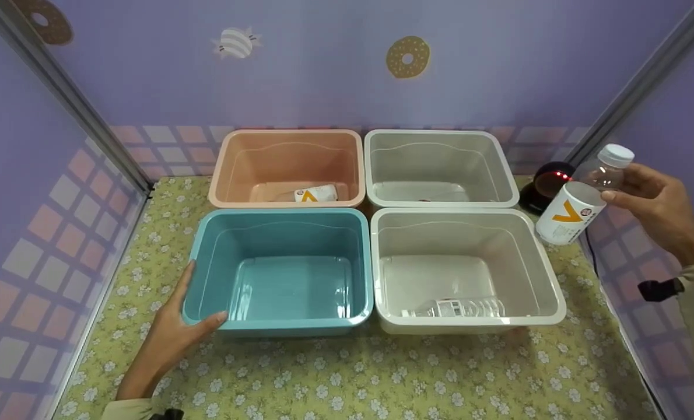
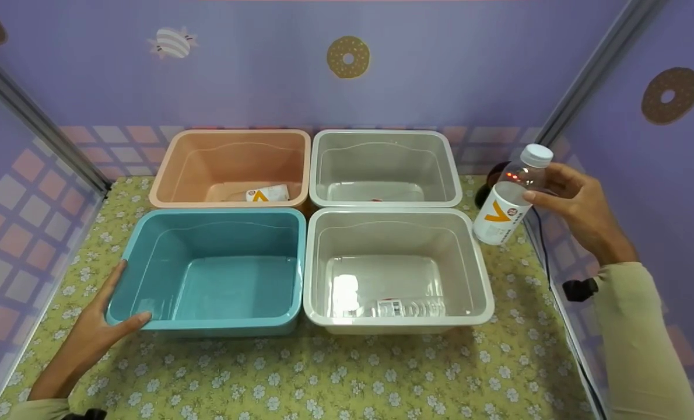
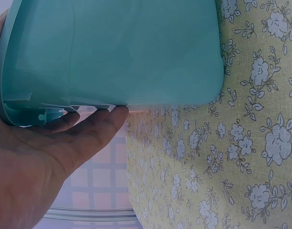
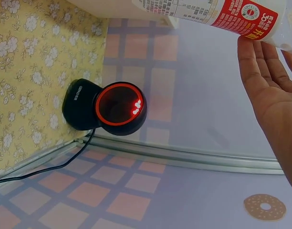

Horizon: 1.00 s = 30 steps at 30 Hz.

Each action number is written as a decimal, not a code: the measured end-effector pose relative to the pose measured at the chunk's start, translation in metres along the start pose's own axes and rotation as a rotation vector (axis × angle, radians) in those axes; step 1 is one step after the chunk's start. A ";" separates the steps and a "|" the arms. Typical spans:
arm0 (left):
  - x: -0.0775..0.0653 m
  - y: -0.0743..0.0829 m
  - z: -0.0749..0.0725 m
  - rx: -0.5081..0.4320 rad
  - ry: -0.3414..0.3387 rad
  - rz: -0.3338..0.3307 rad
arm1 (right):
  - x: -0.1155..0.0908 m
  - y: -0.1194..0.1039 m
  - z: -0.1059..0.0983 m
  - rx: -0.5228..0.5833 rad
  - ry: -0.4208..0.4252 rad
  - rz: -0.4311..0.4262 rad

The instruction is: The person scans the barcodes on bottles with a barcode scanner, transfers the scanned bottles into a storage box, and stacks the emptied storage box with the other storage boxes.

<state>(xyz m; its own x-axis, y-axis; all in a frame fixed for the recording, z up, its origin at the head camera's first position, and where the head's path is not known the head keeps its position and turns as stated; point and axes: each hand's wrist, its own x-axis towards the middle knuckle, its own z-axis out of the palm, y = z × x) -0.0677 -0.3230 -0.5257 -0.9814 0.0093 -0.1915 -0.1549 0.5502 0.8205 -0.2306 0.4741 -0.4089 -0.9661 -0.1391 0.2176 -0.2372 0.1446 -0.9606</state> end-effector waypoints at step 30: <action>0.001 -0.002 0.000 -0.011 0.003 0.003 | -0.004 0.033 -0.007 -0.356 0.064 0.124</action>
<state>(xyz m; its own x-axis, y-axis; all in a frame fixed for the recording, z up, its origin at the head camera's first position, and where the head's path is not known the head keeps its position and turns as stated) -0.0684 -0.3236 -0.5275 -0.9823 0.0084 -0.1872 -0.1530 0.5410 0.8270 -0.2352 0.4862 -0.4403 -0.9915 -0.0389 0.1245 -0.1275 0.4896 -0.8626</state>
